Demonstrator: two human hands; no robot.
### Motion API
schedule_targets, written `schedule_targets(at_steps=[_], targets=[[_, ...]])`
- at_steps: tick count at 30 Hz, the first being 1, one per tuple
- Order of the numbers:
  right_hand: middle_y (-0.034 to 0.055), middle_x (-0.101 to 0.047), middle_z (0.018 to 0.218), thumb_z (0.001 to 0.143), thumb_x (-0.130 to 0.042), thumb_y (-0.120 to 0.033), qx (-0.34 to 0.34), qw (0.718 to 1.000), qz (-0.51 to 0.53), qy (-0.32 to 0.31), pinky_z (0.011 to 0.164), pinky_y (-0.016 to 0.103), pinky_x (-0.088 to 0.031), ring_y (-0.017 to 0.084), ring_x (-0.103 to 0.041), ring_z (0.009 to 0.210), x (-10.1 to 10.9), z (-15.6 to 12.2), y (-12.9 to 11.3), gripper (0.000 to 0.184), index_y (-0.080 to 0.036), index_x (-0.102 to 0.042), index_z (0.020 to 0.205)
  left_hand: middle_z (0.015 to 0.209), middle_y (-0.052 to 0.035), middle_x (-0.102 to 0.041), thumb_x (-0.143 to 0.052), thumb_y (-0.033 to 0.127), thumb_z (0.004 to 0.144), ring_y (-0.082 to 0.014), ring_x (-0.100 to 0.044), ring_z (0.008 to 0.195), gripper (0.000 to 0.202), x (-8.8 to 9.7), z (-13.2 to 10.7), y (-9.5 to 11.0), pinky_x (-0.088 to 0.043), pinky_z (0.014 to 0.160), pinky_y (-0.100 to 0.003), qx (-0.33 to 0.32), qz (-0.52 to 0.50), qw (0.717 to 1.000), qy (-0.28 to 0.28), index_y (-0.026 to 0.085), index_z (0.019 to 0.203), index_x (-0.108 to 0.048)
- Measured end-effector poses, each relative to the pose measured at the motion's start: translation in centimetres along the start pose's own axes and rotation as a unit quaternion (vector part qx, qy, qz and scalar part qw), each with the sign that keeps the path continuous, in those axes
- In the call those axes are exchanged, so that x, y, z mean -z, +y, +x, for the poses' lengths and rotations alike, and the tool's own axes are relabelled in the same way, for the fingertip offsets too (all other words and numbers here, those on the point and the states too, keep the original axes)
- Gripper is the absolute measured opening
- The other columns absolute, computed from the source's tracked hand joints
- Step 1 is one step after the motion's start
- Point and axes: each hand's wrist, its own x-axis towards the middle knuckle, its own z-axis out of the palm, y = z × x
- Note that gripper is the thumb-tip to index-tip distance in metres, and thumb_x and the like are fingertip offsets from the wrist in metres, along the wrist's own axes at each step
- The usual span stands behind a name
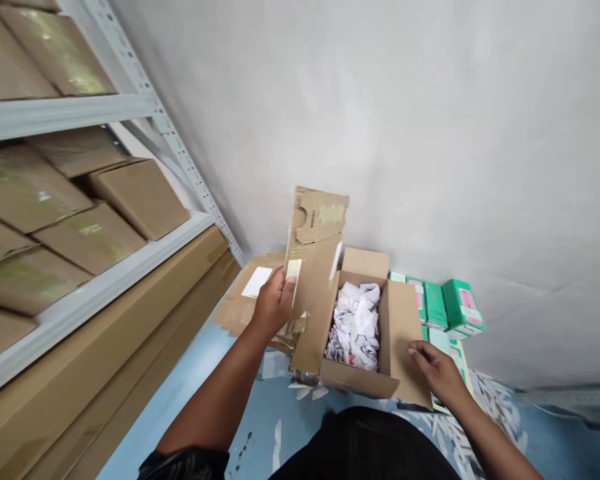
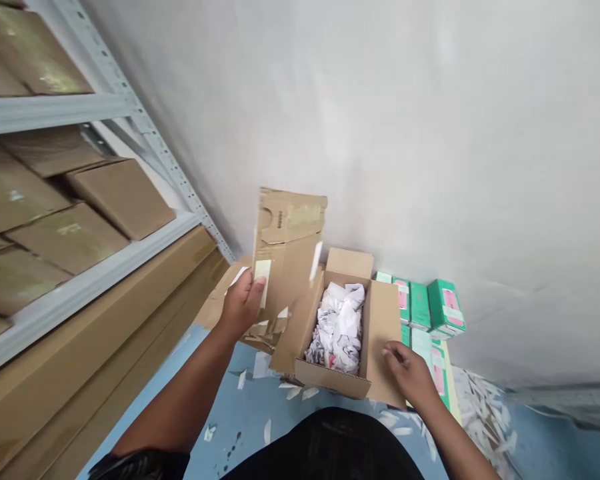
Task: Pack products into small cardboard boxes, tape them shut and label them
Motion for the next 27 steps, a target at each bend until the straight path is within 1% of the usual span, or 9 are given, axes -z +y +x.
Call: schedule_targets(at_steps=[3, 6, 9, 13, 15, 17, 22, 24, 27], targets=[[0.0106, -0.074, 0.122, 0.087, -0.064, -0.060, 0.001, 0.995, 0.078, 0.058, 0.102, 0.045, -0.052, 0.032, -0.068, 0.114, 0.2, -0.6, -2.1, 0.046, -0.024, -0.070, 0.114, 0.112, -0.0082, -0.074, -0.054, 0.052, 0.097, -0.0258, -0.068, 0.105, 0.048, -2.0, -0.7, 3.6, -0.053, 0.091, -0.036, 0.023, -0.254, 0.966, -0.041, 0.017, 0.130, -0.063], [0.0120, -0.066, 0.137, 0.086, -0.064, -0.063, 0.008, 0.972, 0.176, 0.153, 0.105, 0.046, -0.050, 0.032, -0.063, 0.123, 2.0, -1.6, -3.8, 0.058, -0.024, -0.063, 0.130, 0.114, -0.0089, -0.074, -0.061, 0.053, 0.094, -0.0273, -0.069, 0.107, 0.056, -6.2, -1.9, 6.5, -0.052, 0.096, -0.040, 0.075, -0.428, 0.889, -0.147, 0.019, 0.138, -0.059], [0.0117, -0.069, 0.133, 0.085, -0.065, -0.065, -0.002, 0.943, 0.269, 0.198, 0.098, 0.043, -0.055, 0.033, -0.065, 0.120, 5.1, -3.5, -3.7, 0.061, -0.022, -0.063, 0.129, 0.118, -0.0099, -0.074, -0.065, 0.051, 0.092, -0.0287, -0.068, 0.111, 0.058, -11.3, -3.9, 8.9, -0.051, 0.101, -0.044, 0.112, -0.505, 0.822, -0.238, 0.021, 0.141, -0.057], [0.0093, -0.077, 0.112, 0.075, -0.080, -0.058, -0.045, 0.897, 0.350, 0.266, 0.085, 0.041, -0.058, 0.031, -0.072, 0.098, 10.5, -7.9, -0.6, 0.056, -0.021, -0.069, 0.116, 0.125, -0.0104, -0.071, -0.064, 0.053, 0.092, -0.0302, -0.065, 0.119, 0.058, -17.7, -6.9, 12.1, -0.050, 0.104, -0.045, 0.115, -0.510, 0.784, -0.335, 0.022, 0.140, -0.057], [0.0082, -0.078, 0.107, 0.071, -0.084, -0.056, -0.056, 0.876, 0.357, 0.319, 0.082, 0.040, -0.058, 0.030, -0.073, 0.092, 13.5, -11.0, 1.8, 0.055, -0.021, -0.071, 0.111, 0.130, -0.0121, -0.068, -0.067, 0.051, 0.090, -0.0309, -0.062, 0.124, 0.058, -20.5, -7.6, 13.9, -0.048, 0.107, -0.046, 0.070, -0.482, 0.777, -0.399, 0.022, 0.139, -0.057], [0.0081, -0.078, 0.105, 0.070, -0.084, -0.056, -0.067, 0.869, 0.341, 0.352, 0.080, 0.039, -0.058, 0.030, -0.073, 0.091, 16.7, -14.7, 4.1, 0.055, -0.021, -0.071, 0.110, 0.137, -0.0138, -0.063, -0.071, 0.048, 0.087, -0.0305, -0.060, 0.127, 0.062, -23.6, -7.5, 16.3, -0.046, 0.109, -0.046, 0.004, -0.441, 0.791, -0.425, 0.022, 0.141, -0.053], [0.0049, -0.076, 0.091, 0.074, -0.077, -0.062, -0.115, 0.892, 0.183, 0.397, 0.067, 0.030, -0.053, 0.025, -0.068, 0.081, 24.5, -25.1, 9.9, 0.051, -0.018, -0.071, 0.099, 0.150, -0.0145, -0.050, -0.065, 0.037, 0.088, -0.0296, -0.051, 0.137, 0.064, -33.0, -6.5, 25.5, -0.042, 0.113, -0.051, -0.190, -0.264, 0.882, -0.341, 0.023, 0.147, -0.044], [0.0025, -0.072, 0.081, 0.077, -0.072, -0.064, -0.137, 0.905, 0.102, 0.389, 0.061, 0.028, -0.048, 0.022, -0.064, 0.075, 27.5, -29.2, 12.3, 0.048, -0.018, -0.070, 0.092, 0.152, -0.0125, -0.049, -0.064, 0.031, 0.086, -0.0291, -0.046, 0.141, 0.064, -37.2, -7.7, 30.1, -0.039, 0.117, -0.050, -0.291, -0.184, 0.872, -0.347, 0.022, 0.147, -0.046], [0.0009, -0.070, 0.081, 0.084, -0.065, -0.060, -0.158, 0.925, 0.015, 0.346, 0.062, 0.027, -0.046, 0.020, -0.062, 0.074, 31.3, -34.5, 15.7, 0.042, -0.020, -0.070, 0.092, 0.155, -0.0115, -0.046, -0.063, 0.025, 0.082, -0.0286, -0.044, 0.142, 0.072, -43.6, -12.0, 36.6, -0.041, 0.116, -0.046, -0.382, -0.131, 0.817, -0.412, 0.022, 0.151, -0.043]])
